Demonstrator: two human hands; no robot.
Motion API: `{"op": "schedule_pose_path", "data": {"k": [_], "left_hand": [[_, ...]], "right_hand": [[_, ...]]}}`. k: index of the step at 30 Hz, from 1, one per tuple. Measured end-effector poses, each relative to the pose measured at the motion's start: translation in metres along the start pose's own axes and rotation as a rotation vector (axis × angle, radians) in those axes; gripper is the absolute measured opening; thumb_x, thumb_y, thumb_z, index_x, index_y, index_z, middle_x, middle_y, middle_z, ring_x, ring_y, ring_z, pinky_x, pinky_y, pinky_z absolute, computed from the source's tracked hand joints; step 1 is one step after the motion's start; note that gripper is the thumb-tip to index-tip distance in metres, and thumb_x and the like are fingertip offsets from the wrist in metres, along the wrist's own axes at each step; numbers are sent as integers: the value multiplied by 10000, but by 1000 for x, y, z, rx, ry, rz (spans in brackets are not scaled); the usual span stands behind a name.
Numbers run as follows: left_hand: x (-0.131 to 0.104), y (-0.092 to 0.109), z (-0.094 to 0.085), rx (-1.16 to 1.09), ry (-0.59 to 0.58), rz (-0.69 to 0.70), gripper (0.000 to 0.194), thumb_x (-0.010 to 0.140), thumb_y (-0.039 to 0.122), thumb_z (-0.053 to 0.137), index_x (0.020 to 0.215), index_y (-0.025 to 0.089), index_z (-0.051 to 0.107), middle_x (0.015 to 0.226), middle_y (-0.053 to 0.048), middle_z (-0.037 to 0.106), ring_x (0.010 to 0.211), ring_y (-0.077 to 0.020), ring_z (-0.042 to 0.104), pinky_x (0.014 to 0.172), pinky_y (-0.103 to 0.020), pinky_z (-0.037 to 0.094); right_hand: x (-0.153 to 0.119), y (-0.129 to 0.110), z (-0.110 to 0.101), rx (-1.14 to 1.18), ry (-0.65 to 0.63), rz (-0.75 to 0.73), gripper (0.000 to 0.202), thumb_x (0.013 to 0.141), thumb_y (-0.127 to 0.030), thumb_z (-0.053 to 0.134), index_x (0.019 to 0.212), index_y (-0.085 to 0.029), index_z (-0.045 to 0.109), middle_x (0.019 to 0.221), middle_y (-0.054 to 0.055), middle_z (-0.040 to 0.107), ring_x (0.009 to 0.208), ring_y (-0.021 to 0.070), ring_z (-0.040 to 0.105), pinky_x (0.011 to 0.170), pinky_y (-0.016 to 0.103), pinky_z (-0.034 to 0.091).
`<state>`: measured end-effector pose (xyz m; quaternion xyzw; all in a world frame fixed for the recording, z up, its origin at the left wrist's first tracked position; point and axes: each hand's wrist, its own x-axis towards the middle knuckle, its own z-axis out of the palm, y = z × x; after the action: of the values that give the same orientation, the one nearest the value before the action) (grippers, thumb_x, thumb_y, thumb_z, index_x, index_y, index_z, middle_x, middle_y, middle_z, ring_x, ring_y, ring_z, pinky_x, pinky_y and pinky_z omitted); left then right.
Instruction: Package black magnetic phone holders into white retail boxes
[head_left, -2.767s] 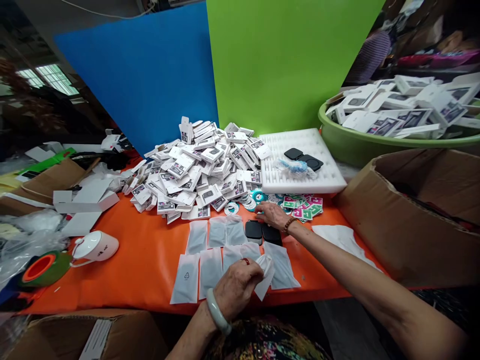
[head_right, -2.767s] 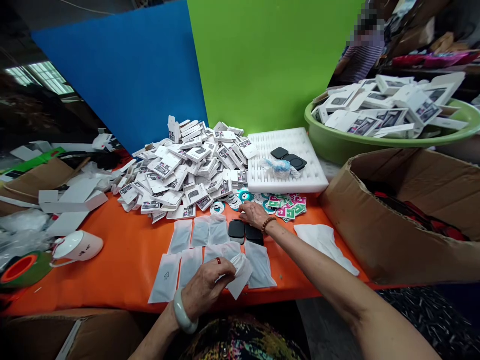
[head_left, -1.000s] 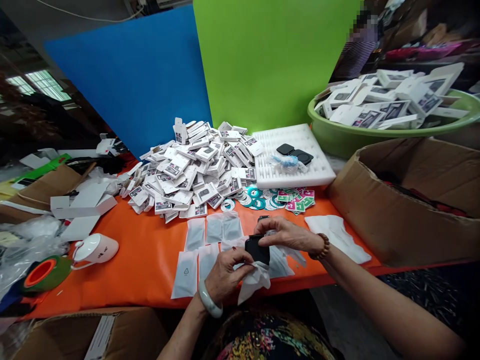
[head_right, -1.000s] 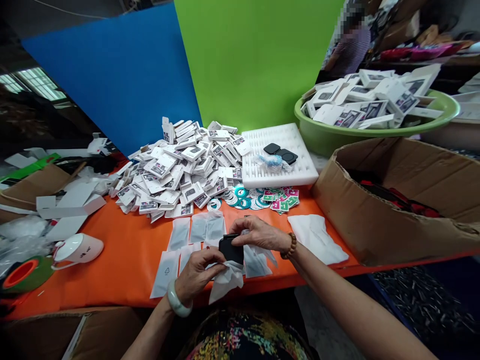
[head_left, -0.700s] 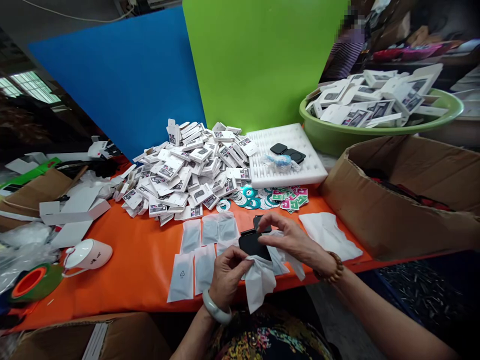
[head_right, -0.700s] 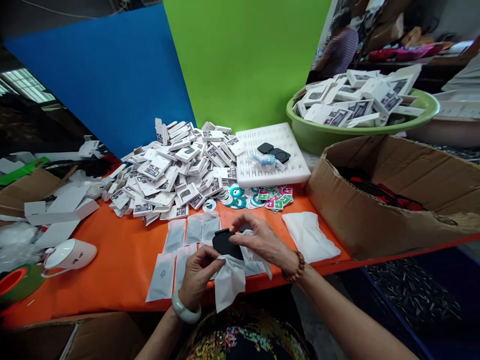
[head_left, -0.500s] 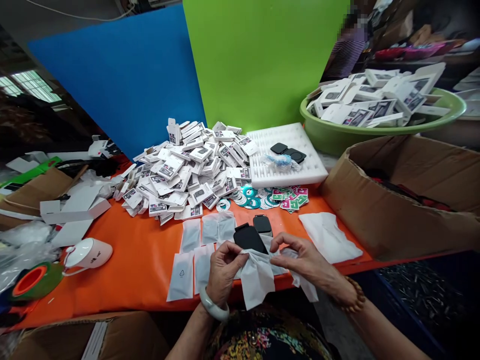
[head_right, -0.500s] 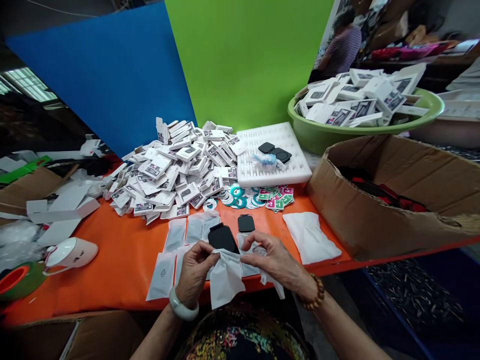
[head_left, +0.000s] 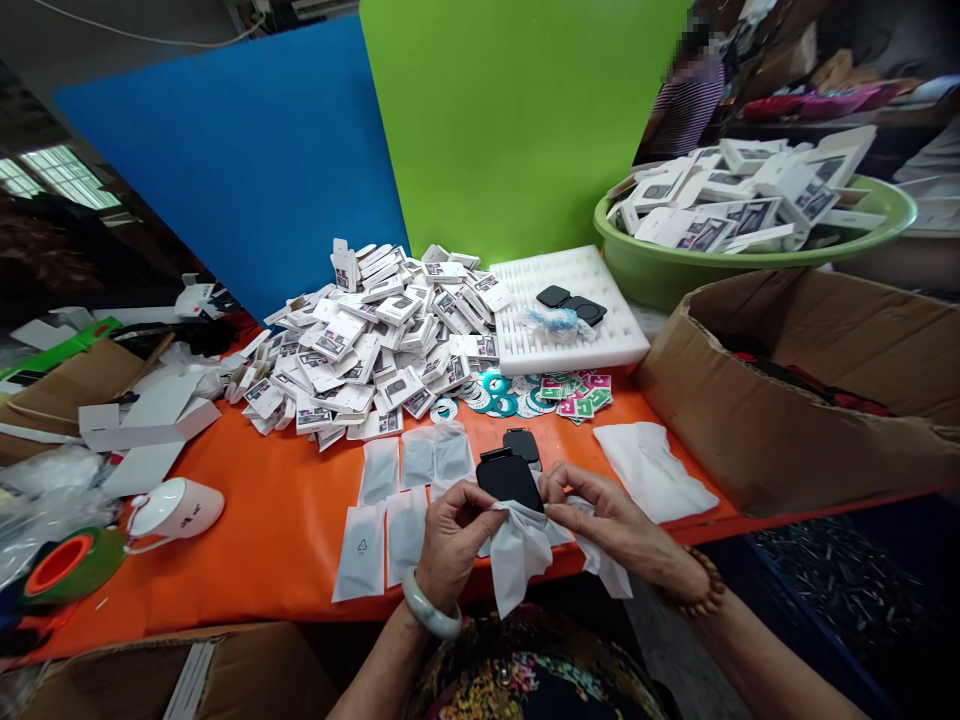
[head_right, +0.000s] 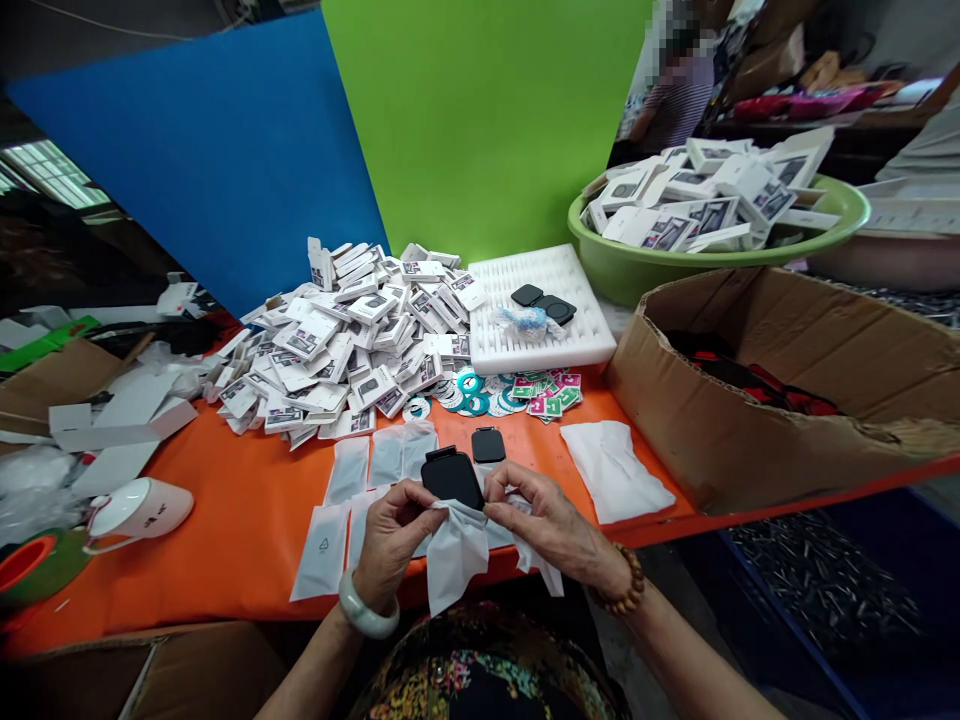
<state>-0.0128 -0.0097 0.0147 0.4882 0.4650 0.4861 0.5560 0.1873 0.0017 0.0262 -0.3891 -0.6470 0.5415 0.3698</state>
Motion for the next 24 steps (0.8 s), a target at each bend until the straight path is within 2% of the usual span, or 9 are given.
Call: {"op": "schedule_pose_path", "data": {"k": [7, 10, 14, 17, 21, 24], "left_hand": [[3, 1, 2, -8, 15, 17, 145, 676, 245, 705, 664, 154, 592, 566, 46, 535, 533, -65, 458, 522, -181, 369], [2, 1, -1, 17, -16, 23, 129, 682, 235, 699, 666, 154, 600, 571, 42, 535, 536, -65, 451, 522, -181, 362], [1, 4, -4, 43, -60, 55, 115, 674, 217, 700, 659, 154, 606, 592, 33, 541, 552, -72, 457, 527, -185, 363], [2, 6, -4, 41, -20, 60, 122, 675, 234, 701, 662, 159, 606, 583, 37, 537, 548, -74, 461, 528, -186, 368], [3, 6, -1, 41, 38, 45, 143, 669, 264, 707, 663, 159, 609, 575, 33, 539, 535, -80, 465, 518, -191, 374], [2, 5, 1, 58, 35, 76, 134, 660, 258, 708, 656, 158, 620, 579, 24, 549, 537, -87, 473, 519, -199, 381]], "right_hand": [[-2, 1, 8, -227, 53, -73, 122, 834, -277, 550, 757, -200, 495, 770, -7, 486, 720, 123, 457, 655, 244, 371], [-1, 2, 6, -203, 46, -54, 139, 857, -290, 508, 755, -206, 462, 753, -14, 462, 694, 120, 441, 627, 240, 372], [-1, -3, -6, -135, 96, -53, 170, 862, -322, 492, 742, -207, 457, 774, -4, 478, 744, 135, 472, 681, 255, 401], [-2, -6, -9, -168, 143, -71, 165, 844, -335, 525, 745, -208, 490, 776, 2, 500, 751, 144, 493, 698, 263, 408], [-3, -2, 2, -269, 136, -135, 120, 816, -330, 577, 808, -220, 529, 807, 15, 536, 757, 154, 511, 685, 267, 408], [-5, 2, 12, -317, 109, -170, 106, 861, -300, 503, 793, -219, 512, 805, 26, 517, 760, 155, 502, 679, 270, 406]]}}
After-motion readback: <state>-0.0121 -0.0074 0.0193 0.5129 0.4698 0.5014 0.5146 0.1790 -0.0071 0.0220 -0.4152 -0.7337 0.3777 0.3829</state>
